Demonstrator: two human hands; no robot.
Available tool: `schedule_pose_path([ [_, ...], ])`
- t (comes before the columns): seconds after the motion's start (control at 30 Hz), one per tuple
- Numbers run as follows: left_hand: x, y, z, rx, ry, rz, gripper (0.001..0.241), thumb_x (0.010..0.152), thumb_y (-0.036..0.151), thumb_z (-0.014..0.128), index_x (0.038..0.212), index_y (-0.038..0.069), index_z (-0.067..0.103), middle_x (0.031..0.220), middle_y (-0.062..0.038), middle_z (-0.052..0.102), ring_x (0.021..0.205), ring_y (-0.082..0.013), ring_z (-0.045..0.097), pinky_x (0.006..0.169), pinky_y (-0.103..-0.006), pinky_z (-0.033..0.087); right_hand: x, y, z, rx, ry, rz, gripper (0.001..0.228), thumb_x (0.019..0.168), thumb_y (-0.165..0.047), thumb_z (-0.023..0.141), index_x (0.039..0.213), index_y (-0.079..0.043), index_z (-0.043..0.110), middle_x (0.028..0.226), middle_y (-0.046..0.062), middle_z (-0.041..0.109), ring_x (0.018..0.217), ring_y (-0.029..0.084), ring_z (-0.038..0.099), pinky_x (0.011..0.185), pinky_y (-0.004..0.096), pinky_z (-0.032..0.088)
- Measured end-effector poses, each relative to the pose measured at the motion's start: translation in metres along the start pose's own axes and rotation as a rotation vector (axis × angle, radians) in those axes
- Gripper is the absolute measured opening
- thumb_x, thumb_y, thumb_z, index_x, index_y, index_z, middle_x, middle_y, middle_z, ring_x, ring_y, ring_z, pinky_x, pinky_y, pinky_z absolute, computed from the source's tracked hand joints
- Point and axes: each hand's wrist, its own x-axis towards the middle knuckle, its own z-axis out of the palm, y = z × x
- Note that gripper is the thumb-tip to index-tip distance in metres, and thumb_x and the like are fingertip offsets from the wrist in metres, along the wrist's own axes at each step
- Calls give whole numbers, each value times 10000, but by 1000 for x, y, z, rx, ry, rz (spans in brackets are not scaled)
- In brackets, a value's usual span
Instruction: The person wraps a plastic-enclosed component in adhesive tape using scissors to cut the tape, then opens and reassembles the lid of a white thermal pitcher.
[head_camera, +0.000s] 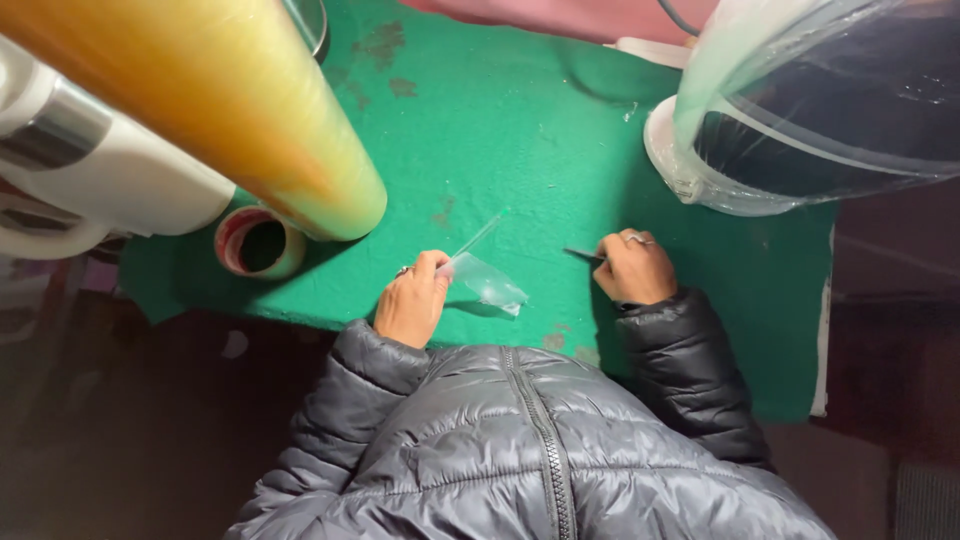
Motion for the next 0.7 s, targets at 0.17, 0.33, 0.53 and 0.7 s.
schedule_pose_path([
  [0.17,2,15,-8,-149,-11,27,266,1017,144,571,1273,75,552,1074,-194,682,952,-418,656,770,-509,517,-7,16,-7,40,66,95,265,839,-78,716,1099,-87,668,924,152,690,881,380,675,732,484,538],
  [0.33,3,12,-13,-208,48,41,282,1008,117,550,1282,51,551,1159,-210,671,985,-424,644,813,-492,517,-32,51,-26,-292,70,295,254,891,-143,719,1145,-139,714,1023,117,722,953,358,678,780,492,525],
  [0.53,3,4,-14,-213,92,14,256,1016,112,562,1262,40,559,1165,-196,680,1020,-422,646,843,-489,515,-42,29,-46,40,122,67,344,907,-205,752,1220,-70,711,1119,137,695,1019,344,653,873,472,515],
  [0.7,1,7,-15,-211,133,43,274,1004,99,570,1270,36,562,1178,-197,677,1033,-421,646,853,-481,520,-60,28,-19,193,-61,76,301,819,-162,745,1118,-118,743,1023,124,706,945,356,666,780,453,538],
])
